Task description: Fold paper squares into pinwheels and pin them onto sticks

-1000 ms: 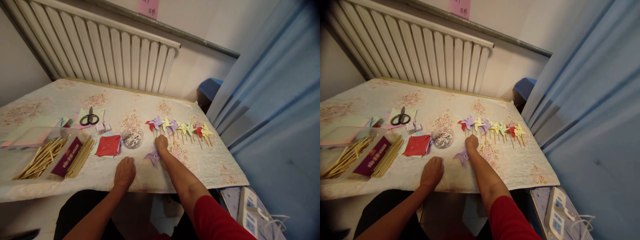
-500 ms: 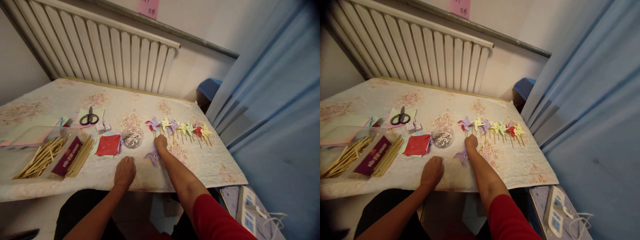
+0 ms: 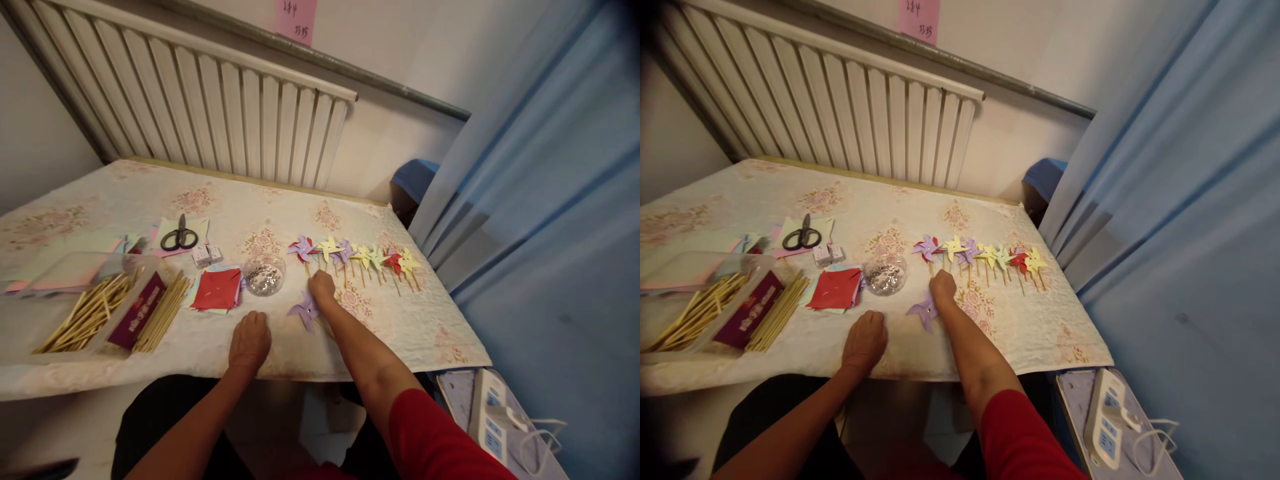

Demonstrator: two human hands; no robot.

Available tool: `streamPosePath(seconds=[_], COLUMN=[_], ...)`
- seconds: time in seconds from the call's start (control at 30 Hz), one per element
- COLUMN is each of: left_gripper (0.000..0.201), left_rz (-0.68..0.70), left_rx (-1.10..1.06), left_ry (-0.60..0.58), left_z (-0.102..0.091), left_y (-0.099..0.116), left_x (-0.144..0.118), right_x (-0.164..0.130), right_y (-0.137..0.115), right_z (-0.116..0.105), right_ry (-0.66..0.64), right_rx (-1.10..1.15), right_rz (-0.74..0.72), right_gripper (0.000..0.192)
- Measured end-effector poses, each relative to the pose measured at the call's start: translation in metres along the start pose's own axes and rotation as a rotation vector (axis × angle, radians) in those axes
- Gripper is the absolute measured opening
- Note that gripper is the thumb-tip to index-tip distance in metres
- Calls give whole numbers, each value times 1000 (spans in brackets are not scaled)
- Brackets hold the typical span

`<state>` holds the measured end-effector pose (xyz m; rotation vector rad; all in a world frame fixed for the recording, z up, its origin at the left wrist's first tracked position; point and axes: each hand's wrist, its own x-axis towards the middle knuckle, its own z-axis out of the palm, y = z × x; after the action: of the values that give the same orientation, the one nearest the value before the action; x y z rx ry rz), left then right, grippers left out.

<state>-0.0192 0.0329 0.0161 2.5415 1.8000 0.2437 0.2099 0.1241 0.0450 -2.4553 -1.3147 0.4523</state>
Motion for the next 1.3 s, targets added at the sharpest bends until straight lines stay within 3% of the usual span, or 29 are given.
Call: streamPosePath(seconds=[0.73,1.3], left_gripper=[21,20], left_rz=[-3,0], left_rx=[-16,-11], left_ry=[-3,-7], left_z=[1,0], left_y=[-1,-1], left_x=[0,-1], right_x=[2,-2], right_y=[-51,-63], right_z=[10,18], right_ry=[-47,-68], right_rx=[105,132], right_rz=[58,63], right_gripper=[29,29])
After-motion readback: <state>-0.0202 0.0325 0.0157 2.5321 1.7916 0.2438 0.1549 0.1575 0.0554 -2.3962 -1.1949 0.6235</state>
